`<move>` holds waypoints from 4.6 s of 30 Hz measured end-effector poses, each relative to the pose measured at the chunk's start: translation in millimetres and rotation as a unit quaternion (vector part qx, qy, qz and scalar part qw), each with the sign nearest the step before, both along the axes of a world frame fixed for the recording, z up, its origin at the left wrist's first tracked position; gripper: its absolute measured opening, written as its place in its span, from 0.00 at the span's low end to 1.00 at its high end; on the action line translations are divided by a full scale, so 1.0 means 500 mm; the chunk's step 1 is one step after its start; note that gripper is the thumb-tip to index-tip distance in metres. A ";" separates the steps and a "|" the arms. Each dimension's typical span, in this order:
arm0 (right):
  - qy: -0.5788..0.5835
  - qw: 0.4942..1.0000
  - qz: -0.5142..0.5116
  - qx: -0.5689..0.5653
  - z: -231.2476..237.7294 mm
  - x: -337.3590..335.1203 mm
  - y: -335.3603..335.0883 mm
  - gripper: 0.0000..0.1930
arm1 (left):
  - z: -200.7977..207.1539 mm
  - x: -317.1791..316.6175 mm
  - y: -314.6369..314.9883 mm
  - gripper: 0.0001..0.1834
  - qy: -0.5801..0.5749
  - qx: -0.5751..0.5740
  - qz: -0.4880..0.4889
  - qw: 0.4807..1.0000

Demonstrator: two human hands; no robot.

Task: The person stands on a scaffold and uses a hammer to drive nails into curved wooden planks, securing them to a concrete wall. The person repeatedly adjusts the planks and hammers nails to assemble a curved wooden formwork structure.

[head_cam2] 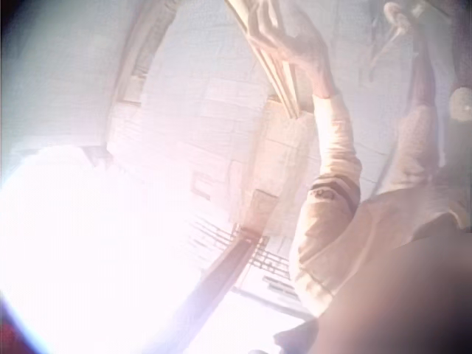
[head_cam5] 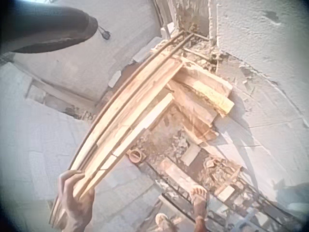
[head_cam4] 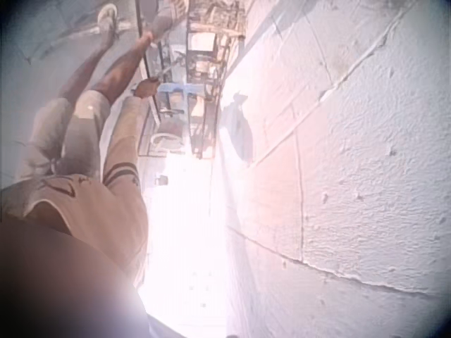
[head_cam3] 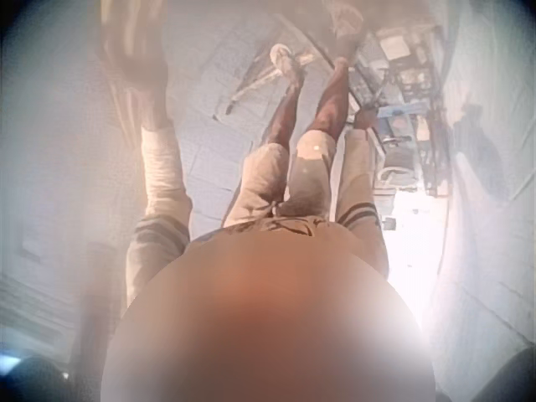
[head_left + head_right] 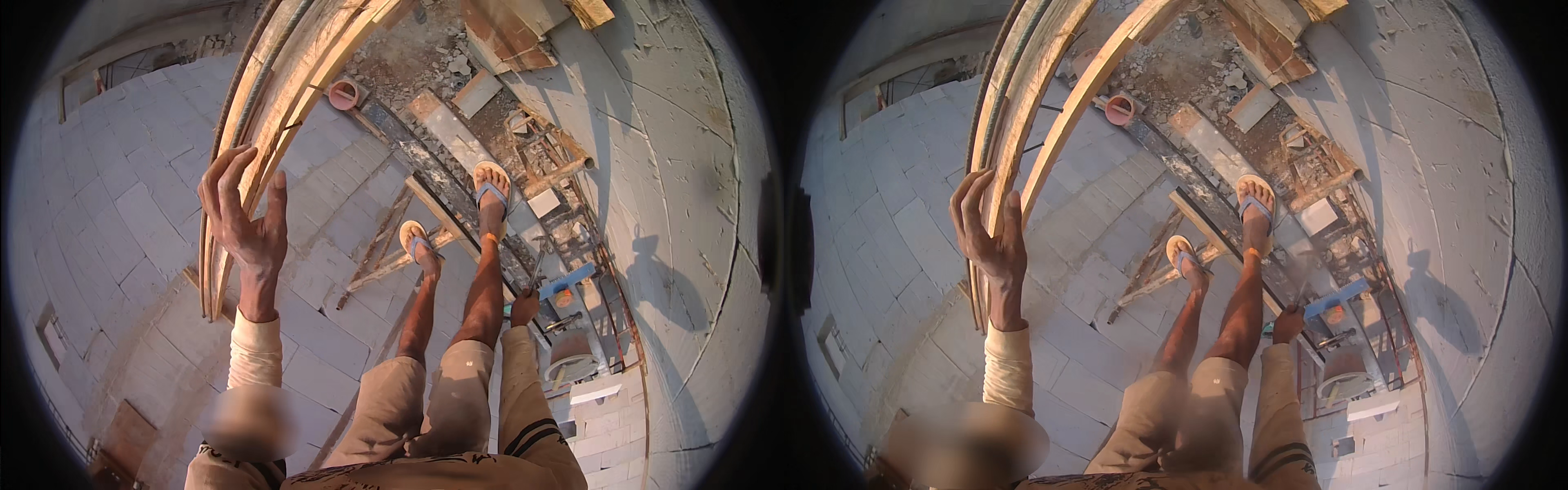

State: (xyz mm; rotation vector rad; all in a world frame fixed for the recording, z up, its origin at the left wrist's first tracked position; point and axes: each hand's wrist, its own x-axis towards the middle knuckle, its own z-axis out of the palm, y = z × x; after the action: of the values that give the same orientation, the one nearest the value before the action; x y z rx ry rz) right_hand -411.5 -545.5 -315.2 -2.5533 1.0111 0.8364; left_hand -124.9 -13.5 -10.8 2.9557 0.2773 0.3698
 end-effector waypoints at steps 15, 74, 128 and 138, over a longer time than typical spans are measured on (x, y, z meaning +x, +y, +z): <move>0.049 0.980 -0.170 0.088 -0.221 -0.209 -0.010 0.16 | -0.084 -0.182 0.067 0.28 -0.027 0.113 0.163 0.980; 0.079 0.943 -0.081 0.312 0.384 0.419 -0.061 0.06 | -0.002 0.008 0.199 0.26 0.095 -0.197 0.203 0.954; -0.331 0.804 0.464 0.168 0.637 1.284 0.662 0.33 | 0.008 0.031 0.273 0.41 0.213 -0.274 0.158 0.924; -0.277 0.814 0.490 0.142 0.649 1.294 0.656 0.37 | 0.015 0.037 0.274 0.44 0.252 -0.294 0.183 0.904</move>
State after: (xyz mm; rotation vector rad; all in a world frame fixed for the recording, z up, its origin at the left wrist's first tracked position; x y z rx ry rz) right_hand 235.4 -217.4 9.4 -2.6686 -0.6351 0.3006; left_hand -106.2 123.3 -3.5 2.3291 0.8414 -0.3974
